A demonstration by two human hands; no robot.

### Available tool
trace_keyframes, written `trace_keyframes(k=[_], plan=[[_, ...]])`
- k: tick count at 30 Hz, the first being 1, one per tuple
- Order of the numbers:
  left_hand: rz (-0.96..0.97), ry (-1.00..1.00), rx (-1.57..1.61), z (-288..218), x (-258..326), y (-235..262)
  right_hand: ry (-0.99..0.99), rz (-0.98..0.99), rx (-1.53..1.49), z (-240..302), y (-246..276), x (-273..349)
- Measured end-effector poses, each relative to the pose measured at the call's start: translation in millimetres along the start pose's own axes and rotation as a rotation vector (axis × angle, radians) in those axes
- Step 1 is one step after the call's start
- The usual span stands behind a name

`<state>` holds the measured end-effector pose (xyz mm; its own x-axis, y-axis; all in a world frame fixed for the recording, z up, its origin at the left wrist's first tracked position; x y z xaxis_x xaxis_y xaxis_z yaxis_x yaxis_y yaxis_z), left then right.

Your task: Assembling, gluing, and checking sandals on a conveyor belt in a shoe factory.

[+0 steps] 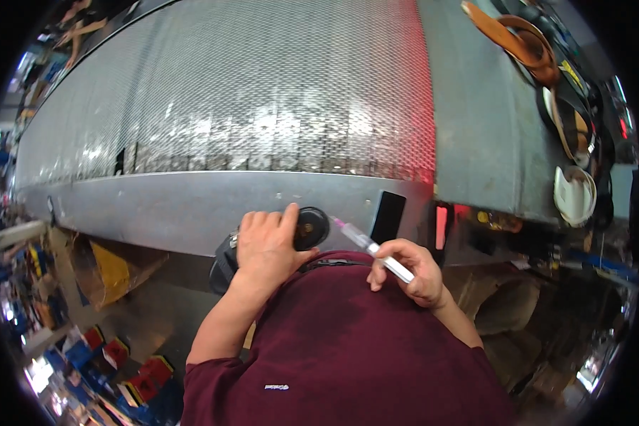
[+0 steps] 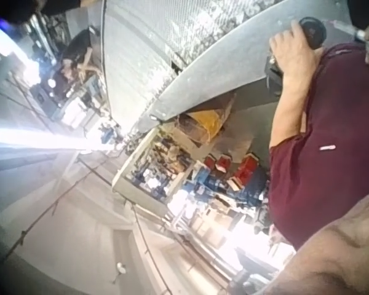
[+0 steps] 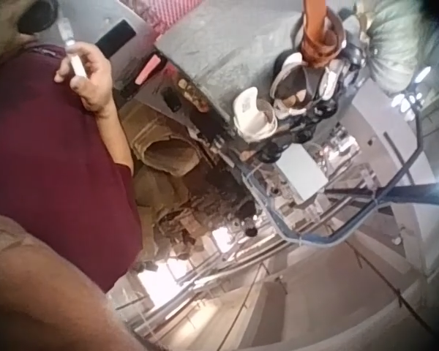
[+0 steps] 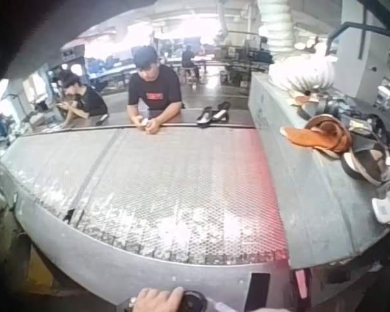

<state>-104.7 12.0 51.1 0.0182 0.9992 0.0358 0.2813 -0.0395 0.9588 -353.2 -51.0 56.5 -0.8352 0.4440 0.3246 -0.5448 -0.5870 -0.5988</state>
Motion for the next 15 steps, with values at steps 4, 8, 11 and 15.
trace_keyframes(k=[4,8,11,15], plan=[[0.082,-0.216,0.002,-7,-7,-7,0.073,-0.142,0.013,-5,7,11],[0.025,-0.334,-0.097,-7,-4,-14,0.08,-0.144,0.013,-8,9,6],[0.038,-0.369,-0.073,-12,-6,-13,0.067,-0.135,0.019,-11,10,4],[0.023,-0.423,-0.048,-21,-7,-15,0.078,-0.139,0.023,-12,8,6]])
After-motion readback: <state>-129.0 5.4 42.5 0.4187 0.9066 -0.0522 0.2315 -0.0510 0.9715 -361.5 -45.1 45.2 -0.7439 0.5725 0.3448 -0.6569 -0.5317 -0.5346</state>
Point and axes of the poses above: each hand's wrist, its own x-axis away from the middle knuckle, its own y-axis out of the back of the hand, z = x × y, the point moved 1 cm from there along -x, towards the middle knuckle, and after that the axes turned 9 degrees about -y, right-handed, at the moved point
